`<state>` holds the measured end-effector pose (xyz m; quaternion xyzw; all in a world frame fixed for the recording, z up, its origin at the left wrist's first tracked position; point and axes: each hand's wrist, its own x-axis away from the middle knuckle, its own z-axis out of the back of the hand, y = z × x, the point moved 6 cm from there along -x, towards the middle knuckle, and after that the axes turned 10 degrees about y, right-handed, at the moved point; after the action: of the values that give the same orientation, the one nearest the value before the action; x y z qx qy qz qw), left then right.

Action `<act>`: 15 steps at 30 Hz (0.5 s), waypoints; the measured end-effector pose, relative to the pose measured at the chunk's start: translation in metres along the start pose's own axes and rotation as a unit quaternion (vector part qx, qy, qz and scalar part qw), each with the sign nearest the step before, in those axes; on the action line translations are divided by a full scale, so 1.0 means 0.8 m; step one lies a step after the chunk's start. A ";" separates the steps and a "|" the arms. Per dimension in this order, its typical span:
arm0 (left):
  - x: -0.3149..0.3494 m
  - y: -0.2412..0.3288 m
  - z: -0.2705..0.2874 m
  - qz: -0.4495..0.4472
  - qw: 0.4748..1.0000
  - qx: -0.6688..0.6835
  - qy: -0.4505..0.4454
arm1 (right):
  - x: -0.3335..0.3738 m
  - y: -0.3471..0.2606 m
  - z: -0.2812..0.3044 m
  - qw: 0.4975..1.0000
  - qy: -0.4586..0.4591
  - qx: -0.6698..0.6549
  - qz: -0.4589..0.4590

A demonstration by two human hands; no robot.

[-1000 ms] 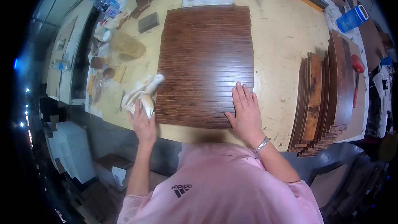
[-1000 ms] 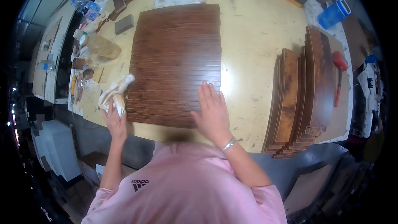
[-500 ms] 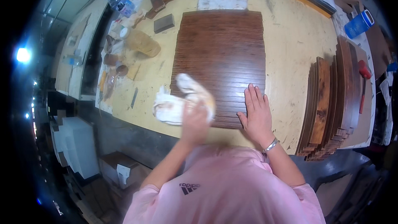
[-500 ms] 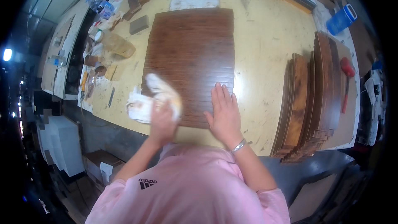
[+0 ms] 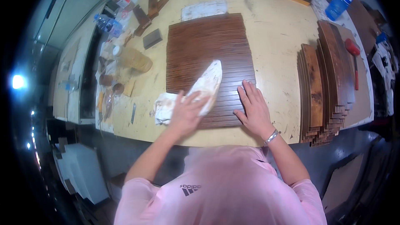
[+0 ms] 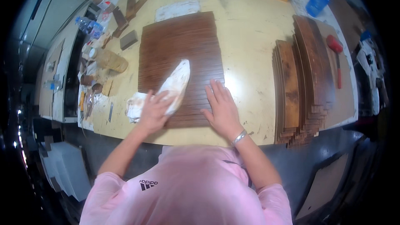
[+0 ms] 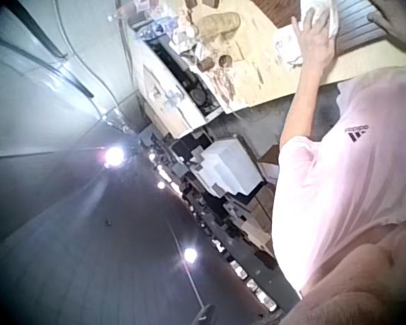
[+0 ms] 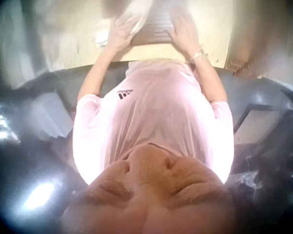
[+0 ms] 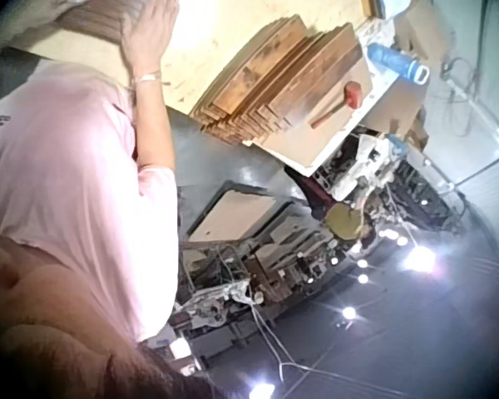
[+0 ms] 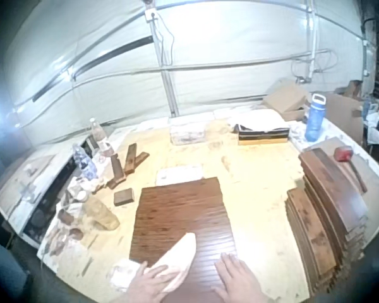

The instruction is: The person applies a liquid from a bottle to a cloth and uses it to wipe and polish the surface of a grooved wooden panel and the edge of a flat wooden plank.

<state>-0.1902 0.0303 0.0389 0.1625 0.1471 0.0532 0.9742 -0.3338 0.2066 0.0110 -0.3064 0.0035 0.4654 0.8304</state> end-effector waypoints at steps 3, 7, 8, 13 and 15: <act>0.022 -0.071 0.041 0.014 0.999 -0.030 -0.025 | 0.013 0.005 0.019 0.995 0.023 -0.056 -0.083; 0.058 -0.101 0.026 -0.050 0.995 -0.032 -0.077 | 0.046 0.014 0.006 0.963 0.025 -0.184 -0.195; 0.041 -0.068 0.011 -0.067 0.994 0.026 -0.080 | 0.048 0.019 -0.003 0.953 0.030 -0.223 -0.205; -0.048 0.033 -0.039 -0.206 0.968 0.110 -0.087 | 0.048 0.032 -0.021 0.954 0.043 -0.220 -0.197; -0.035 0.011 -0.025 -0.234 0.959 0.099 -0.126 | 0.054 0.037 -0.020 0.953 0.037 -0.220 -0.207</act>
<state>-0.2234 0.0408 0.0310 0.2248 0.0613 -0.2124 0.9490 -0.3278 0.2434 -0.0295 -0.4929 -0.1315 0.2607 0.8197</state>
